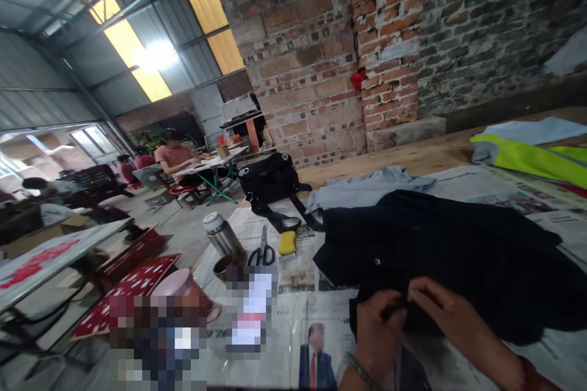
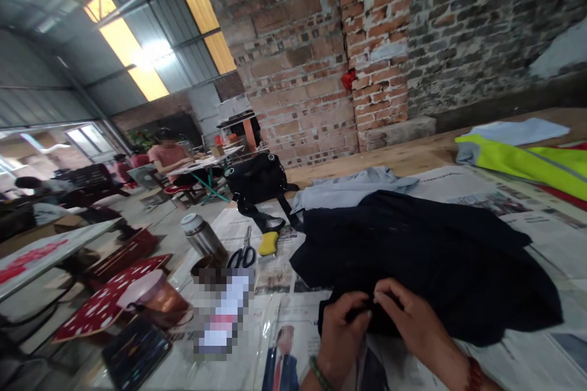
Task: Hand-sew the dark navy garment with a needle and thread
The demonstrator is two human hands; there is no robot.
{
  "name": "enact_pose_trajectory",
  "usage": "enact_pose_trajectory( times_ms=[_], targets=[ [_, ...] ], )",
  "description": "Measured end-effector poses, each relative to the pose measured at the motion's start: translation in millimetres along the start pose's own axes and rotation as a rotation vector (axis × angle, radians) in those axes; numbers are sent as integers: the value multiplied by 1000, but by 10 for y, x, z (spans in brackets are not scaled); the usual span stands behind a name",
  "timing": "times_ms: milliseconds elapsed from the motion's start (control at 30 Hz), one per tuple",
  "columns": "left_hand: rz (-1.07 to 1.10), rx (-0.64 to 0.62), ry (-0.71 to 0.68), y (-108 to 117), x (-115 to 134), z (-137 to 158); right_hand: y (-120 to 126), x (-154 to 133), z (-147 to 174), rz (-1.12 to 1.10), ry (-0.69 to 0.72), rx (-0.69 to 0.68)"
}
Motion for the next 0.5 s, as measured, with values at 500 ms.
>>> enact_pose_trajectory(
  times_ms=[500],
  targets=[
    [180,-12,249,126,-266,-112,164,-48,-399,-648,-161,5]
  ],
)
Point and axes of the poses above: each hand's wrist, its own z-axis away from the middle knuckle, its own y-axis out of the back of the hand, x = y × z, the point moved 10 cm from there along -z, towards the middle knuckle, and after that the axes turned 14 degrees about z, right-handed, at the moved point
